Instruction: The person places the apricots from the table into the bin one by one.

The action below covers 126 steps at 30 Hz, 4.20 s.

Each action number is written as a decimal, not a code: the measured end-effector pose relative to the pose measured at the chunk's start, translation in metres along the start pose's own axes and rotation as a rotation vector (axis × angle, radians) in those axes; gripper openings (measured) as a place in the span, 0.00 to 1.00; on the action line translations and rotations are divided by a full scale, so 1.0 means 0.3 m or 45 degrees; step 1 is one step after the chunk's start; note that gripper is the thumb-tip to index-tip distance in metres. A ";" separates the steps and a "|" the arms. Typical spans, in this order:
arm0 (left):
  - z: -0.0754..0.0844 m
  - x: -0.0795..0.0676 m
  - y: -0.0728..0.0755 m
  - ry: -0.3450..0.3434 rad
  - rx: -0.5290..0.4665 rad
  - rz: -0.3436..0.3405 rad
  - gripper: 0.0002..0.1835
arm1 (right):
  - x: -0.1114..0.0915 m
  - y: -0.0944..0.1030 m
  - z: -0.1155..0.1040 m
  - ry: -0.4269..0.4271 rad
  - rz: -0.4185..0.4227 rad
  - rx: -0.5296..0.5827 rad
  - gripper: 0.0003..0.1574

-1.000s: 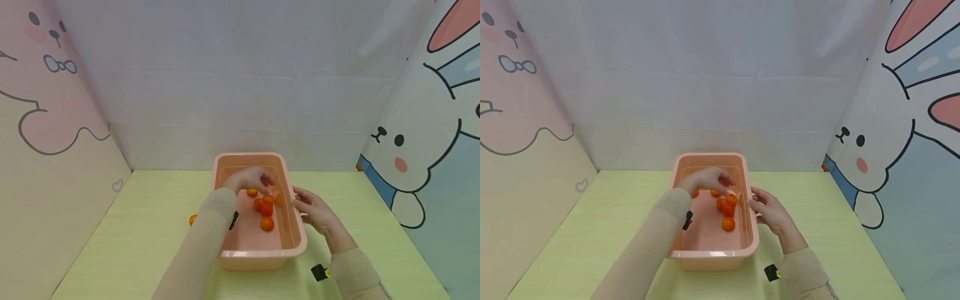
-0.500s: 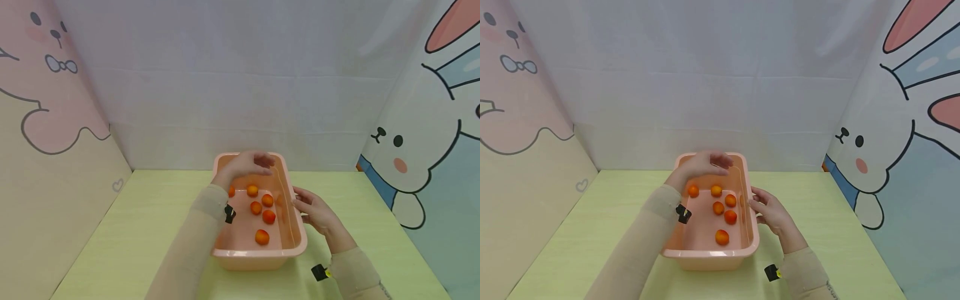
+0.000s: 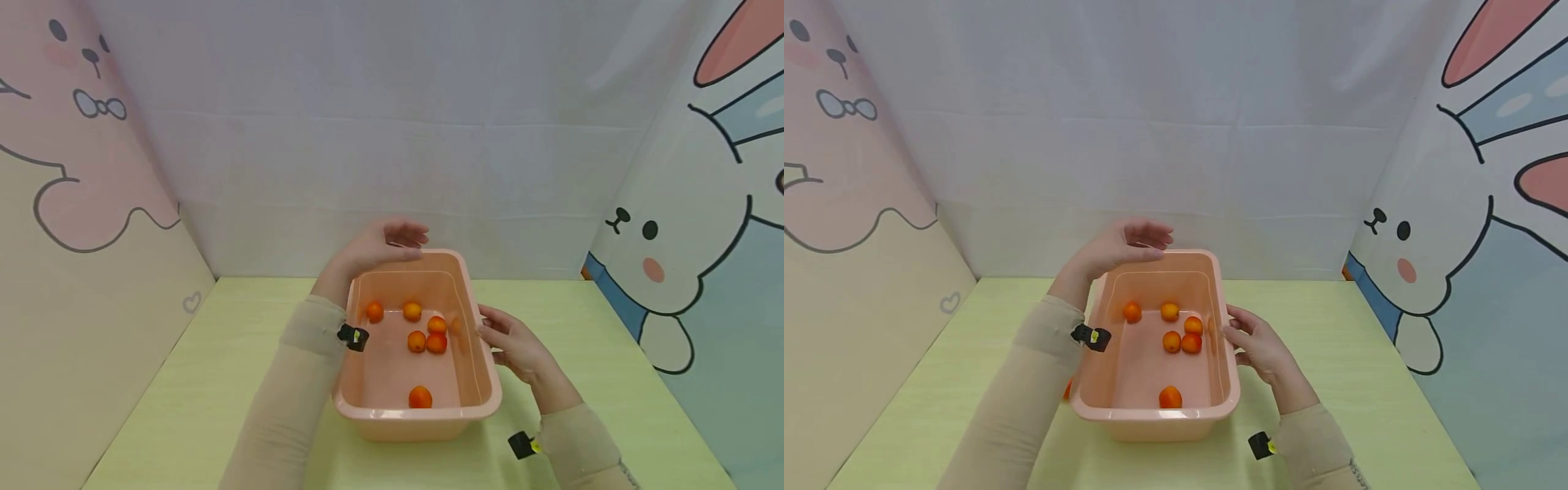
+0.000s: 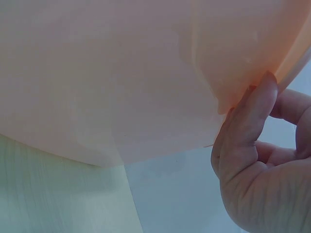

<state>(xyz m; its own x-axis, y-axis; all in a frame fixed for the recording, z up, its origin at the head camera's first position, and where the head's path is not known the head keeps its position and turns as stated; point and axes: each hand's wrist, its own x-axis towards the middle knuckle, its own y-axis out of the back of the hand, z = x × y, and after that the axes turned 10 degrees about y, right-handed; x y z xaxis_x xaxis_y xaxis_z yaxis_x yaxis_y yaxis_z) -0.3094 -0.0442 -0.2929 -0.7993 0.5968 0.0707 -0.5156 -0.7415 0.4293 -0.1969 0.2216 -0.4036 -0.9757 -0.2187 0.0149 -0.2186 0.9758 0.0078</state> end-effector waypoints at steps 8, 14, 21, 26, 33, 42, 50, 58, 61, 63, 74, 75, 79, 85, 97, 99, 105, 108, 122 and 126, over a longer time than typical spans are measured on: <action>0.008 -0.087 0.064 -0.090 -0.072 0.098 0.24 | 0.000 -0.003 0.003 -0.014 0.015 -0.028 0.37; 0.020 -0.154 0.117 -0.153 -0.104 0.167 0.23 | 0.000 -0.005 0.003 -0.017 0.011 -0.034 0.37; 0.021 -0.220 0.177 -0.179 -0.088 0.245 0.23 | 0.001 -0.002 0.002 0.006 -0.010 -0.026 0.38; -0.019 -0.264 0.219 -0.178 -0.103 0.295 0.22 | 0.004 -0.002 0.005 0.004 -0.012 -0.018 0.37; -0.084 -0.322 0.251 -0.136 -0.091 0.346 0.23 | 0.003 -0.001 0.005 -0.005 -0.003 -0.037 0.37; -0.191 -0.374 0.245 -0.019 -0.104 0.378 0.23 | 0.005 0.003 0.002 0.006 -0.009 -0.004 0.37; -0.248 -0.420 0.203 0.045 -0.104 0.388 0.23 | 0.003 0.007 0.005 0.018 -0.015 0.010 0.37; -0.344 -0.463 0.164 0.129 -0.099 0.384 0.22 | -0.002 0.005 -0.003 0.008 -0.010 0.006 0.37; -0.420 -0.474 0.151 0.145 -0.092 0.348 0.23 | -0.006 0.005 -0.006 0.004 -0.009 0.014 0.37; -0.453 -0.488 0.138 0.165 -0.080 0.319 0.23 | -0.007 0.004 -0.007 0.004 -0.009 0.014 0.37; -0.522 -0.581 0.073 0.229 -0.100 0.252 0.23 | -0.008 0.010 -0.009 0.011 -0.016 0.010 0.36; -0.540 -0.585 0.069 0.229 -0.099 0.253 0.24 | -0.009 0.011 -0.009 0.012 -0.016 0.010 0.36; -0.599 -0.597 0.048 0.243 -0.090 0.229 0.23 | -0.013 0.014 -0.010 0.011 -0.021 0.015 0.37; -0.641 -0.616 0.017 0.300 -0.010 0.178 0.24 | -0.017 0.012 -0.014 0.020 -0.020 0.031 0.36; -0.676 -0.637 -0.015 0.317 0.083 0.152 0.25 | -0.016 0.015 -0.016 0.017 -0.027 0.036 0.36; -0.678 -0.639 -0.019 0.324 0.099 0.162 0.25 | -0.016 0.014 -0.017 0.014 -0.028 0.030 0.36; -0.682 -0.646 -0.030 0.321 0.207 0.208 0.24 | -0.017 0.012 -0.019 0.004 -0.025 0.032 0.36; -0.685 -0.648 -0.034 0.320 0.244 0.218 0.24 | -0.017 0.011 -0.019 0.003 -0.021 0.027 0.36; -0.716 -0.649 -0.055 0.232 0.435 0.213 0.20 | -0.018 0.013 -0.014 0.030 -0.025 0.038 0.35; -0.720 -0.649 -0.057 0.256 0.426 0.196 0.20 | -0.018 0.014 -0.010 0.028 -0.024 0.031 0.35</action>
<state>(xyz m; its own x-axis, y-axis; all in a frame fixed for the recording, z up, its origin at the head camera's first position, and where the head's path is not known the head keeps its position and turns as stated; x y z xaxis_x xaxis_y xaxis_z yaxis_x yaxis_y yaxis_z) -0.2116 -0.2139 -0.5086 -0.9206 0.3903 -0.0063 -0.2834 -0.6572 0.6984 -0.1924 0.2267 -0.4006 -0.9708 -0.2372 0.0372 -0.2379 0.9712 -0.0158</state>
